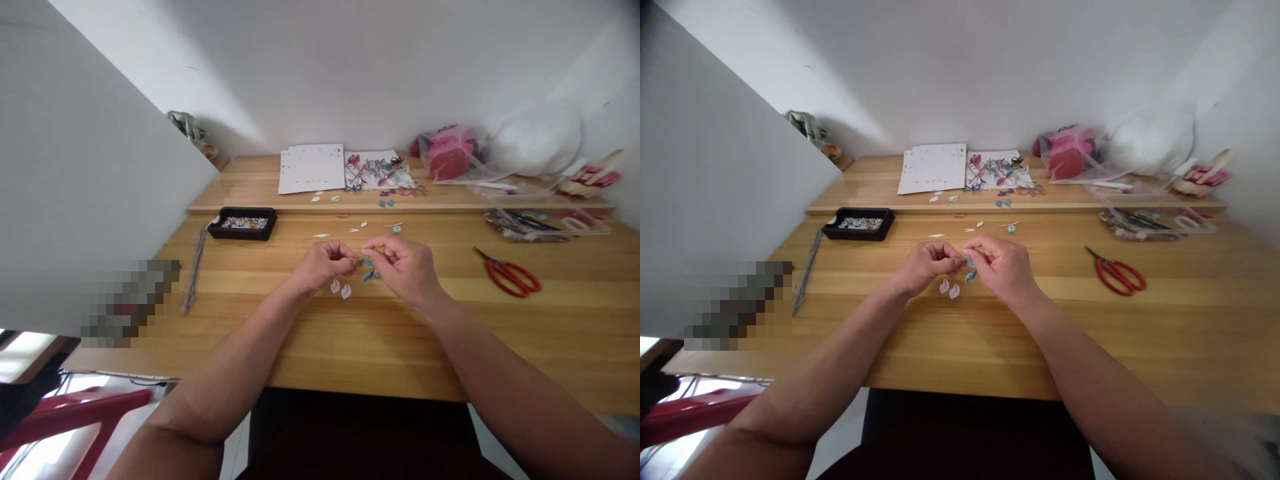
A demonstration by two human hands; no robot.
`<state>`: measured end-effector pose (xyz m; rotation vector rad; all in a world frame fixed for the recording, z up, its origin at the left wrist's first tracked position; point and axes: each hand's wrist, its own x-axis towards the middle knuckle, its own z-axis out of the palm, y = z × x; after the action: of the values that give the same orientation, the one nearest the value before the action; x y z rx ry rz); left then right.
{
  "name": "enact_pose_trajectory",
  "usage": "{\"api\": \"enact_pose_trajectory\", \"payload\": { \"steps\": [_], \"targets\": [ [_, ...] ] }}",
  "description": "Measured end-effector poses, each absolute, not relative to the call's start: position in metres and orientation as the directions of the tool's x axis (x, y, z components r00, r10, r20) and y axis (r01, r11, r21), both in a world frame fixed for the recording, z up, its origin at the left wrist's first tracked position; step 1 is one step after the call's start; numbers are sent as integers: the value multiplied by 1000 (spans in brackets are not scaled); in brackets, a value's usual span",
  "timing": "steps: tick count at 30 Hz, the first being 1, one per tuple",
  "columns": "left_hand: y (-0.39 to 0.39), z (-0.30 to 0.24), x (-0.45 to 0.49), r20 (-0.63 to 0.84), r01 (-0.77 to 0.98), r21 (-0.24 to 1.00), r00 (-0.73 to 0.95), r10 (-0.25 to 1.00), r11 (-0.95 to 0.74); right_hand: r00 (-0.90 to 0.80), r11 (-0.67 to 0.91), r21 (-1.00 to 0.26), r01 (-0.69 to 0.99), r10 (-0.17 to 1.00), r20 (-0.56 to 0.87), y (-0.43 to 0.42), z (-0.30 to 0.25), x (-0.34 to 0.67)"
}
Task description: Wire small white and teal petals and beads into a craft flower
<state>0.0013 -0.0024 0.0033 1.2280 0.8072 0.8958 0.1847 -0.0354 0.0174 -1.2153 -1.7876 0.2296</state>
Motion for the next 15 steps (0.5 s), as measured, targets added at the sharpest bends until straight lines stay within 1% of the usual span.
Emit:
{"api": "enact_pose_trajectory", "payload": {
  "steps": [3, 9, 15],
  "targets": [
    [-3, 4, 0, -46, -114, 987, 452, 891, 110, -80, 507, -627, 591, 811, 580, -35, 18, 184],
    [-2, 2, 1, -41, -117, 988, 453, 890, 105, -71, 487, -693, 532, 841, 536, -35, 16, 183],
    [0, 0, 2, -24, -124, 989, 394, 919, 78, -94, 510, -638, 576, 817, 569, -41, 17, 181]
  ]
}}
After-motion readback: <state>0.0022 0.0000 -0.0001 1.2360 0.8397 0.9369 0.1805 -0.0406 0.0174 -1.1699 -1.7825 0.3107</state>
